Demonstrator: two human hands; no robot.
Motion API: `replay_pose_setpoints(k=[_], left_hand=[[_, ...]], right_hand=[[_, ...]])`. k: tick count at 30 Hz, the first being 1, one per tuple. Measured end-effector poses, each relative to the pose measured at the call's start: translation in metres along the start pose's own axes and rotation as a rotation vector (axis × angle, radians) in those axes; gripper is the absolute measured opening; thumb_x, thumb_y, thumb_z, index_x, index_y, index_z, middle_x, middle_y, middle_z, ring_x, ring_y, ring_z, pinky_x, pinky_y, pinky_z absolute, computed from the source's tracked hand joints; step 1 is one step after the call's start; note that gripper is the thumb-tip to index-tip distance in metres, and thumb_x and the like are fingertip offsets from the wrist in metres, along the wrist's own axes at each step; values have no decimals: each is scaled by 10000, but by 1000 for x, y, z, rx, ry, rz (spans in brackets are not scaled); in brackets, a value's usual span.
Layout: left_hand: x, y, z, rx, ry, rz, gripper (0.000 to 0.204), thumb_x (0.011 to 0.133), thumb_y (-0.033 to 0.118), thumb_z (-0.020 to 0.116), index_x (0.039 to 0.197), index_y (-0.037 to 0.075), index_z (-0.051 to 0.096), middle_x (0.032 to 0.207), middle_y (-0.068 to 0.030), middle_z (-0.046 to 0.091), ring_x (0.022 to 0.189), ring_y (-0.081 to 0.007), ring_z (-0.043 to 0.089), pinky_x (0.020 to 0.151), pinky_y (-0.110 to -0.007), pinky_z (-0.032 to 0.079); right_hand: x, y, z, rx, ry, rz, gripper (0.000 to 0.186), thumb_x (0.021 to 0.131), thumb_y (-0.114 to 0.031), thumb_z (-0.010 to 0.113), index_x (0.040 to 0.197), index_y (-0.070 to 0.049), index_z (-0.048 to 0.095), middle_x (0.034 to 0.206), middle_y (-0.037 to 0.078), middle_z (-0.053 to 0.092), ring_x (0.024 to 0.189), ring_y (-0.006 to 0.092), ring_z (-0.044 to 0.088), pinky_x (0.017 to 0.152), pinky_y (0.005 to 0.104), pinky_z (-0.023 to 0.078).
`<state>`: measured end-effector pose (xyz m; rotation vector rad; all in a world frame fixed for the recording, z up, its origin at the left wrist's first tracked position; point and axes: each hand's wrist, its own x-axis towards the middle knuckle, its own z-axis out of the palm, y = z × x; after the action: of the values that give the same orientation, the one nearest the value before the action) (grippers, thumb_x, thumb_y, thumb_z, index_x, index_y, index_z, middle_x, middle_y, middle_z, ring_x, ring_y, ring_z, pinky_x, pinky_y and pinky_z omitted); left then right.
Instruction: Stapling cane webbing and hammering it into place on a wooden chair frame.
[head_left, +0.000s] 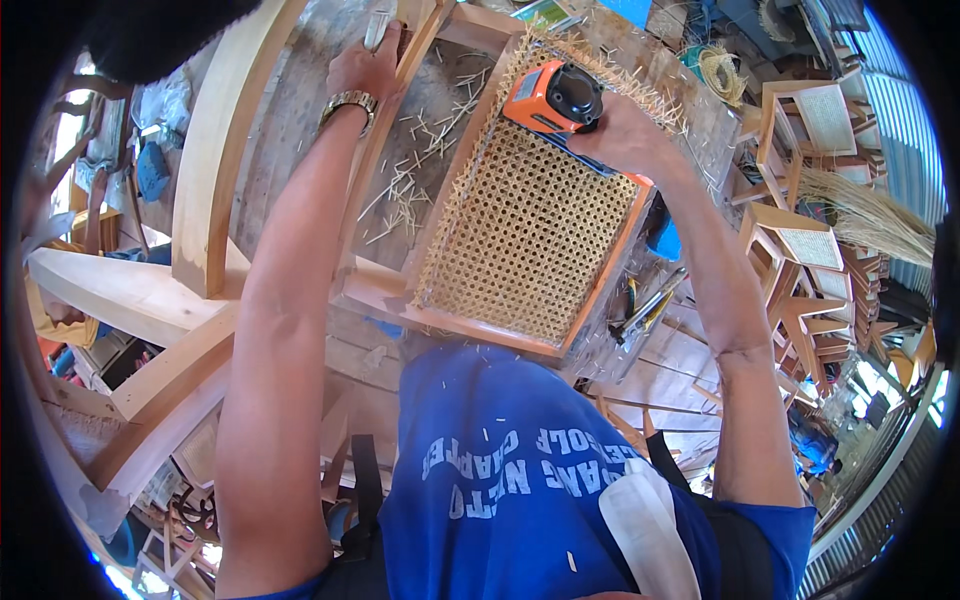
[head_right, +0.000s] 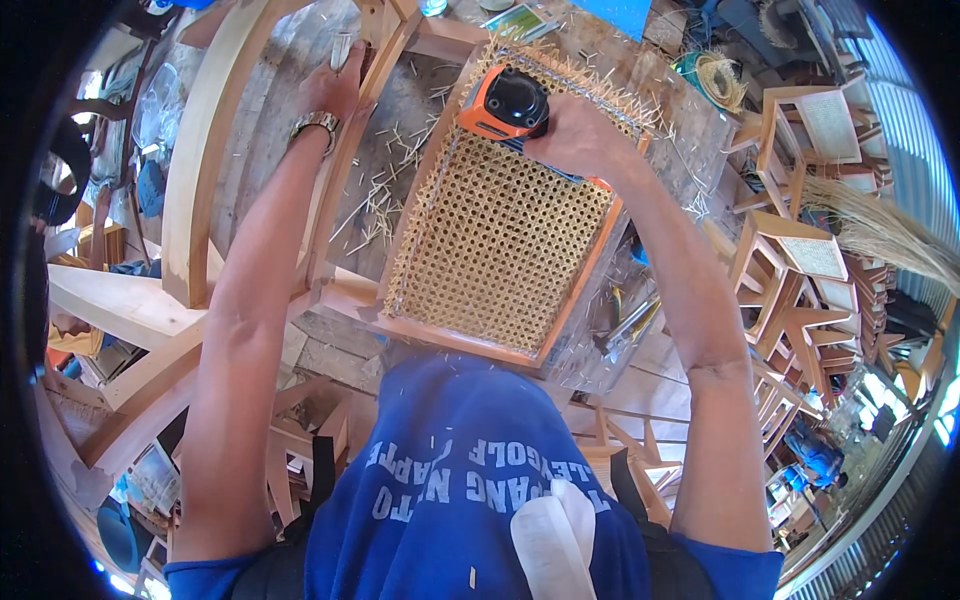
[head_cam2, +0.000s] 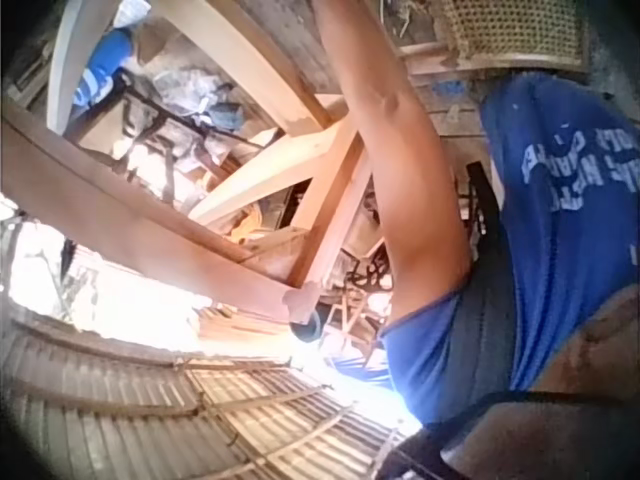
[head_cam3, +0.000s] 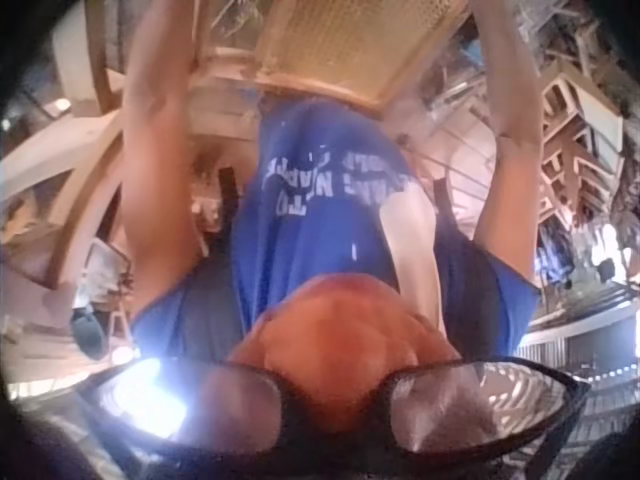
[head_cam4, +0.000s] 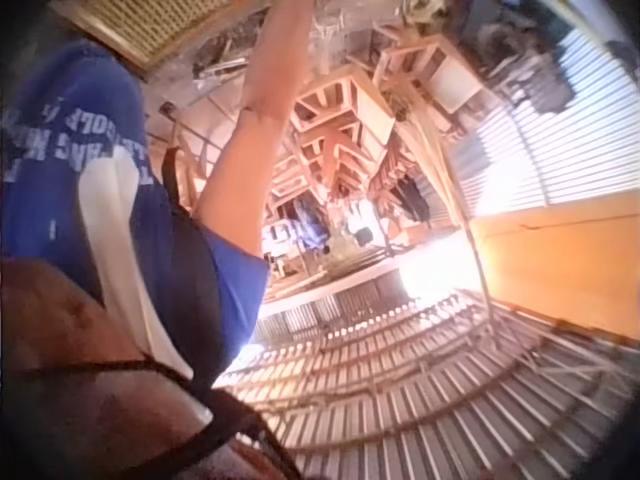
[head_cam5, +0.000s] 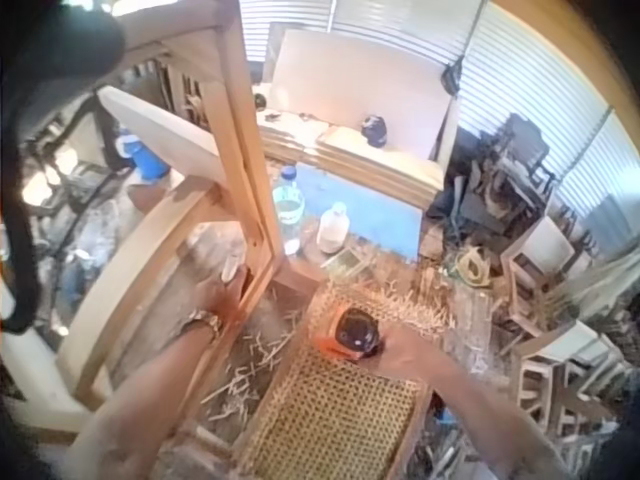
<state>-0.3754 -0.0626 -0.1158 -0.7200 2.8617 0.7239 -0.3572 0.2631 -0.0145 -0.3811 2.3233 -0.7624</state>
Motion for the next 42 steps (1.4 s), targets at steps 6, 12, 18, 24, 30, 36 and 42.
replay_pose_setpoints(k=[6,12,18,24,30,36,42], left_hand=[[10,-10,7,20,-18,-51,855,892,775,360,1152,36,705,1156,-264,678,1145,-421,626,989,-477,485],[12,-14,9,9,-13,-15,885,889,792,328,1174,42,702,1174,-286,663,1166,-437,608,1000,-481,466],[7,-12,2,-7,-32,-35,857,875,792,376,1178,62,706,1158,-273,677,1147,-431,624,992,-483,481],[13,-13,9,-80,-7,-100,863,857,813,385,1191,87,709,1162,-268,678,1156,-428,621,998,-478,480],[8,-11,8,-120,-7,-116,830,839,817,419,1189,126,716,1161,-236,691,1146,-409,635,999,-472,492],[6,-8,4,-121,-16,-111,840,842,820,401,1195,124,713,1173,-243,682,1162,-418,620,1001,-468,479],[6,-6,2,-115,-58,-136,878,844,828,379,1212,100,703,1203,-264,664,1194,-428,597,1018,-463,459]], right_hand=[[3,1,5,-13,-26,-57,303,802,-159,736,1098,-98,714,842,102,723,770,187,656,765,344,533],[2,-7,4,-25,-17,-26,313,802,-174,745,1106,-104,716,858,100,728,786,185,666,783,338,534],[-1,-5,-5,-38,-28,-12,354,789,-164,751,1138,-123,711,880,75,725,794,169,661,780,322,533],[-7,11,-46,-58,12,112,405,778,-167,783,1167,-93,695,903,45,721,809,155,665,792,318,540],[3,12,-44,-103,42,63,375,784,-155,786,1140,-74,698,880,47,719,796,143,662,765,307,536],[18,12,-27,-55,23,-38,347,801,-159,770,1134,-89,701,840,29,706,755,116,630,736,307,533],[21,4,-23,-55,21,-68,343,819,-172,746,1152,-114,690,925,107,737,834,194,672,812,344,533]])
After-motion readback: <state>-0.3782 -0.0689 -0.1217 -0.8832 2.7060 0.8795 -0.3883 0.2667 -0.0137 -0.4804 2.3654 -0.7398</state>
